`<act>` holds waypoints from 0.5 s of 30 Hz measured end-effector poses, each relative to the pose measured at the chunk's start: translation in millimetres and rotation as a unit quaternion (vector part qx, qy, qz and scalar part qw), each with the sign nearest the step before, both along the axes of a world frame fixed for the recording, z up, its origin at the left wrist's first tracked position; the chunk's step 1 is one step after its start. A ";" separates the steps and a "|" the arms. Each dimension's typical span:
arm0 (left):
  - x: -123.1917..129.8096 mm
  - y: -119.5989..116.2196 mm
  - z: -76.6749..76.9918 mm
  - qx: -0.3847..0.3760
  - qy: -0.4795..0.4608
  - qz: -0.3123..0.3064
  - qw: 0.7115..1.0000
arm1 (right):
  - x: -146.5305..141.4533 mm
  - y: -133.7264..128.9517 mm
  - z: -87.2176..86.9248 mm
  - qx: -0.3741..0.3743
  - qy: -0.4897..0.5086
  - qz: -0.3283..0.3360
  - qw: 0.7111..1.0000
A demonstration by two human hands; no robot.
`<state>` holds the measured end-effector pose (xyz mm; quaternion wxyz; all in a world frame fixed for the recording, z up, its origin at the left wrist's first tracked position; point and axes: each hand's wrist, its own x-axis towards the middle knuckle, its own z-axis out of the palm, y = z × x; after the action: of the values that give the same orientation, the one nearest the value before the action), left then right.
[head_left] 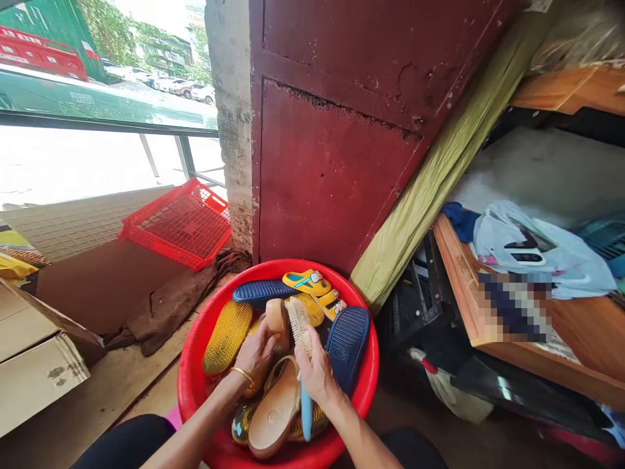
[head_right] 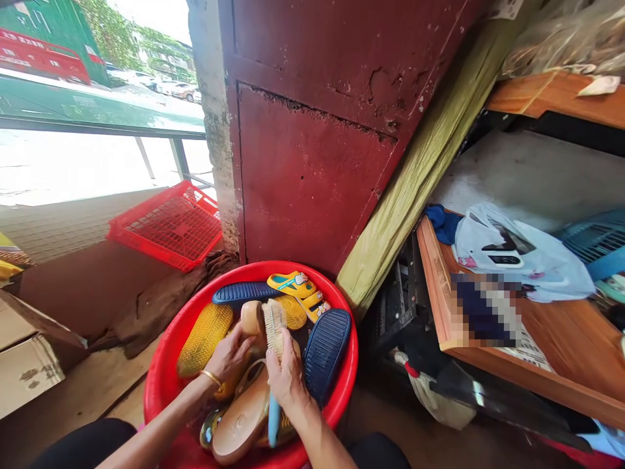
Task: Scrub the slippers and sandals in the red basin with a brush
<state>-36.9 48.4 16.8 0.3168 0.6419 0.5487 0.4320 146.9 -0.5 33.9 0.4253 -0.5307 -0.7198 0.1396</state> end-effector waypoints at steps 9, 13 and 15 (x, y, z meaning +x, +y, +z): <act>-7.5 -2.0 38.7 0.064 -0.025 -0.046 0.997 | -20.8 -4.0 8.2 0.155 -0.301 -0.005 0.941; -10.3 -10.6 43.3 0.051 -0.029 -0.086 0.995 | -27.8 15.4 14.1 0.113 -0.334 -0.014 0.935; -12.8 -12.5 42.6 0.031 -0.025 -0.084 0.996 | -30.5 25.1 23.5 0.077 -0.332 -0.005 0.940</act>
<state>-49.7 35.9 59.4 0.3463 0.6841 0.4708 0.4364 116.4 24.7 57.4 0.2022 -0.5157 -0.8262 -0.1025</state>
